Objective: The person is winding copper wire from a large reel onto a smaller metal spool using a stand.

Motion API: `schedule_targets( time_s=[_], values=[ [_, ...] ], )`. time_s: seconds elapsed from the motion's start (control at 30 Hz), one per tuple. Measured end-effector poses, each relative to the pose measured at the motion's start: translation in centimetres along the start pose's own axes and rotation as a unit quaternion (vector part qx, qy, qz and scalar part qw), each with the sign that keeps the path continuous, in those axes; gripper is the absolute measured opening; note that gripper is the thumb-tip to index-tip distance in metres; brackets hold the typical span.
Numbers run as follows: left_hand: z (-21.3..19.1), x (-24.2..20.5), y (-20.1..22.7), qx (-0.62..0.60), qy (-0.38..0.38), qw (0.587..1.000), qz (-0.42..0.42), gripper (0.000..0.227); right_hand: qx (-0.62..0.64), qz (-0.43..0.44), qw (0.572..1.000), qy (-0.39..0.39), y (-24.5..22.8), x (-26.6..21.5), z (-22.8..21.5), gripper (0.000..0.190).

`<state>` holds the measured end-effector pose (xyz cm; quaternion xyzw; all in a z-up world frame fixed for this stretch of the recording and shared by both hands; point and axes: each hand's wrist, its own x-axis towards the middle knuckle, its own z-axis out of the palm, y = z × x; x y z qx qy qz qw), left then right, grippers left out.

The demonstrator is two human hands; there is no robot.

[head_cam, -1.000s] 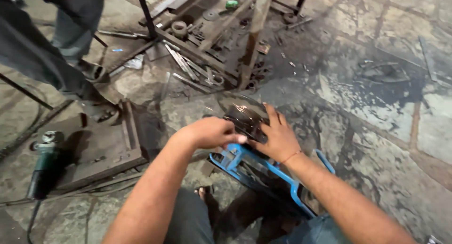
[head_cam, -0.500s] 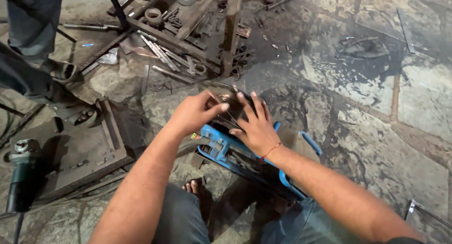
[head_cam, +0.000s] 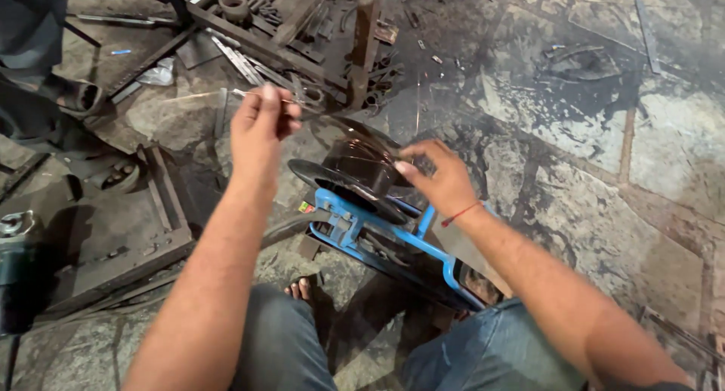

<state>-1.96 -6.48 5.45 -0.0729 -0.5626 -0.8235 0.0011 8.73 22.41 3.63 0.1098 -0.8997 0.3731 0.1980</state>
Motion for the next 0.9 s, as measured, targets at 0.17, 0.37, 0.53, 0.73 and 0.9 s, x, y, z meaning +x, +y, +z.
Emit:
schedule_targets(
  time_s=[0.17, 0.37, 0.53, 0.73, 0.9],
  values=[
    [-0.6, 0.0, -0.3, -0.013, 0.004, 1.000, 0.001, 0.028, 0.142, 0.112, 0.983, 0.015, 2.8, -0.2, -0.8, 0.017],
    [1.0, -0.2, -0.8, 0.010, -0.037, 0.999, -0.039, 0.027, 0.160, 0.143, 0.977, 0.005, 0.7, 0.4, -0.3, 0.057],
    [1.3, -0.3, -1.5, 0.050, -0.100, 0.990, -0.086, 0.029, -0.075, 0.018, 0.997, 0.001, -1.3, 1.3, -0.1, 0.057],
    [-0.1, 0.4, -4.2, 0.189, -0.129, 0.972, 0.042, 0.028, -0.154, -0.040, 0.987, -0.013, -3.5, 1.6, 1.7, 0.050],
    [0.7, -0.4, -4.5, 0.308, -0.170, 0.933, 0.072, 0.033, -0.174, -0.081, 0.979, -0.063, -3.8, 0.8, 2.3, 0.055]
  ],
)
